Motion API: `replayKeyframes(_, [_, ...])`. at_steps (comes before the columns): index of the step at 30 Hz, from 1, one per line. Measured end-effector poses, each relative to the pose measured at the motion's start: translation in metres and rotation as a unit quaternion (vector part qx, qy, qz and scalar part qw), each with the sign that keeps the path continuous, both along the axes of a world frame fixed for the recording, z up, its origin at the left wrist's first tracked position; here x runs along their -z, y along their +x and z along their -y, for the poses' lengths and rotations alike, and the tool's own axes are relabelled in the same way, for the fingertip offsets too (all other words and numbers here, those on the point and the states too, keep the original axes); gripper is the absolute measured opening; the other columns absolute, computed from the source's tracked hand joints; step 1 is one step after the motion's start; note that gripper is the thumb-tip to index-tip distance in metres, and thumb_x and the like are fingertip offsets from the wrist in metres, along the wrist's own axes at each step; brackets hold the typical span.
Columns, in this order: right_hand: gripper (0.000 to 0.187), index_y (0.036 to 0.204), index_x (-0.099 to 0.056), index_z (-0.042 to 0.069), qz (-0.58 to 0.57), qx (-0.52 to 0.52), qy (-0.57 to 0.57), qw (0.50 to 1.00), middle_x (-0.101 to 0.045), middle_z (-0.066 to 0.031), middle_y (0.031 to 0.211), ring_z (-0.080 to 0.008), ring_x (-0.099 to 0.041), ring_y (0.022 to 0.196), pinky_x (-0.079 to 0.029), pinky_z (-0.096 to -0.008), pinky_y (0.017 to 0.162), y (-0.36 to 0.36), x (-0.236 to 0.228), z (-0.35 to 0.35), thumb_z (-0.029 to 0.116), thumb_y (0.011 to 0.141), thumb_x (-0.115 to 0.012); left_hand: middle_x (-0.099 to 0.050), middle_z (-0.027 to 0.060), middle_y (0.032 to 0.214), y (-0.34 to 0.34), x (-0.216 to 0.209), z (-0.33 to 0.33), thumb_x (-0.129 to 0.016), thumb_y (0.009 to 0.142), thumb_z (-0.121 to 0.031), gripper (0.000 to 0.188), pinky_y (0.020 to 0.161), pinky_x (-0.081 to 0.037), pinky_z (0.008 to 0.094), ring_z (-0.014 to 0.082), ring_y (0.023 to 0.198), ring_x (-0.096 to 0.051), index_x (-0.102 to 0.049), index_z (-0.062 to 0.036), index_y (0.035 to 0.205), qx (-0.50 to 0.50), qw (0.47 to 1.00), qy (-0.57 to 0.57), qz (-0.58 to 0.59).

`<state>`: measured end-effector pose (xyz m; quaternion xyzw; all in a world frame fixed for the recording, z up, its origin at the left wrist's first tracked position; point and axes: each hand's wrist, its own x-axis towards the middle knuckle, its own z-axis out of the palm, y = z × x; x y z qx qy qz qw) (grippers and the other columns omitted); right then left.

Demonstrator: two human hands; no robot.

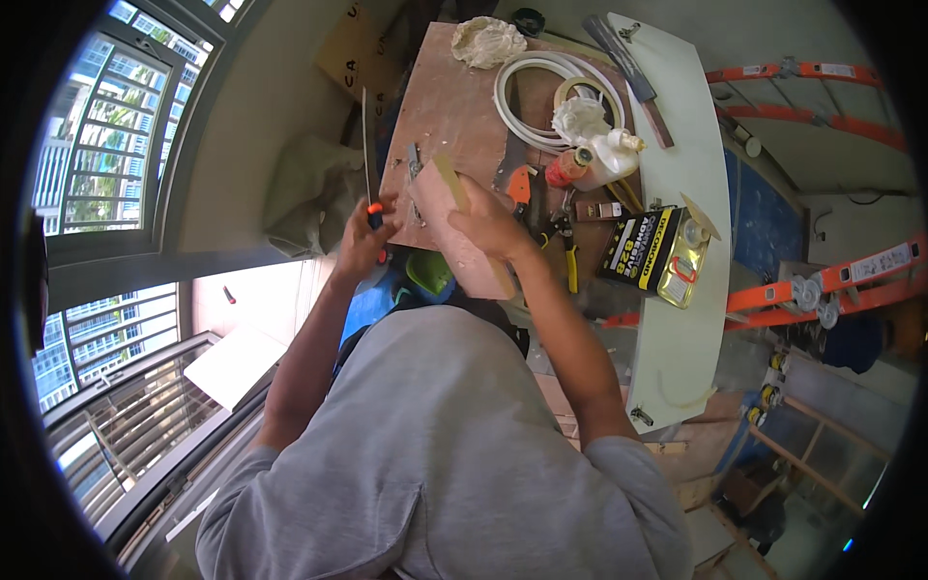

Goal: The person trims a laminate sheet using a utility knife and cleans the edges with a file.

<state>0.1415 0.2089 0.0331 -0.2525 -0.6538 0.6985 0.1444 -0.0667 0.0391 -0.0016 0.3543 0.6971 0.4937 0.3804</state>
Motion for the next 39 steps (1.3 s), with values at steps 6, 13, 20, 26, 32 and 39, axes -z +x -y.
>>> replayKeyframes(6, [0.069,0.156,-0.038,-0.002,0.026,0.085,0.103,0.991,-0.057,-0.0173,0.143,-0.0245,-0.055,0.133,-0.042,-0.0343,0.112,-0.023,0.001,0.004,0.000,0.090,-0.058,-0.068,0.0092,0.104,-0.013,-0.036,-0.043,-0.073,0.094,-0.012,0.034,0.081,-0.055,0.0332,0.0176,0.092,-0.067,-0.059,-0.0018,0.124,-0.052,0.993,0.054,0.093])
replayKeyframes(13, [0.063,0.149,-0.037,-0.007,0.135,0.280,0.199,0.929,-0.057,-0.0308,0.135,-0.0417,-0.060,0.126,-0.044,-0.0441,0.111,-0.040,0.089,0.034,0.003,0.090,-0.056,-0.066,0.0062,0.083,0.036,-0.036,-0.034,-0.072,0.100,-0.017,0.029,0.050,-0.048,0.0293,0.0128,0.061,-0.062,-0.061,0.0007,0.120,-0.026,0.978,-0.075,0.191])
replayKeyframes(20, [0.062,0.149,-0.032,-0.008,0.124,0.287,0.042,0.949,-0.053,-0.0334,0.137,-0.0447,-0.057,0.128,-0.043,-0.0482,0.111,-0.026,0.067,0.069,0.014,0.098,-0.059,-0.064,0.0041,0.080,0.060,-0.038,-0.022,-0.075,0.099,-0.029,0.035,0.053,-0.049,0.0273,0.0115,0.061,-0.060,-0.063,-0.0032,0.119,0.030,0.976,-0.121,0.178])
replayKeyframes(26, [0.066,0.156,-0.028,-0.007,0.007,0.341,-0.014,0.940,-0.053,-0.0292,0.143,-0.0348,-0.052,0.136,-0.042,-0.0448,0.113,-0.024,0.072,0.058,0.028,0.109,-0.058,-0.064,0.0059,0.092,0.074,-0.029,-0.007,-0.092,0.082,-0.029,0.064,0.059,-0.049,0.0283,0.0115,0.070,-0.060,-0.058,-0.0051,0.131,0.081,0.982,-0.139,0.097])
replayKeyframes(32, [0.038,0.135,-0.057,-0.003,0.007,0.221,0.080,0.972,-0.061,-0.0203,0.127,-0.0298,-0.059,0.120,-0.045,-0.0418,0.106,-0.018,0.074,-0.003,0.025,0.110,-0.058,-0.065,0.0080,0.102,0.081,-0.034,-0.012,-0.092,0.079,-0.020,0.063,0.083,-0.053,0.0342,0.0184,0.092,-0.064,-0.058,-0.0028,0.130,0.074,0.977,-0.188,0.063])
replayKeyframes(39, [0.016,0.114,-0.058,0.000,-0.034,0.270,0.107,0.956,-0.060,-0.0157,0.113,-0.0281,-0.060,0.106,-0.048,-0.0393,0.097,-0.021,0.078,0.012,0.014,0.107,-0.058,-0.070,0.0113,0.105,0.069,-0.059,-0.002,-0.087,0.083,-0.017,0.052,0.087,-0.054,0.0371,0.0217,0.093,-0.066,-0.060,-0.0028,0.125,0.070,0.959,-0.268,0.050])
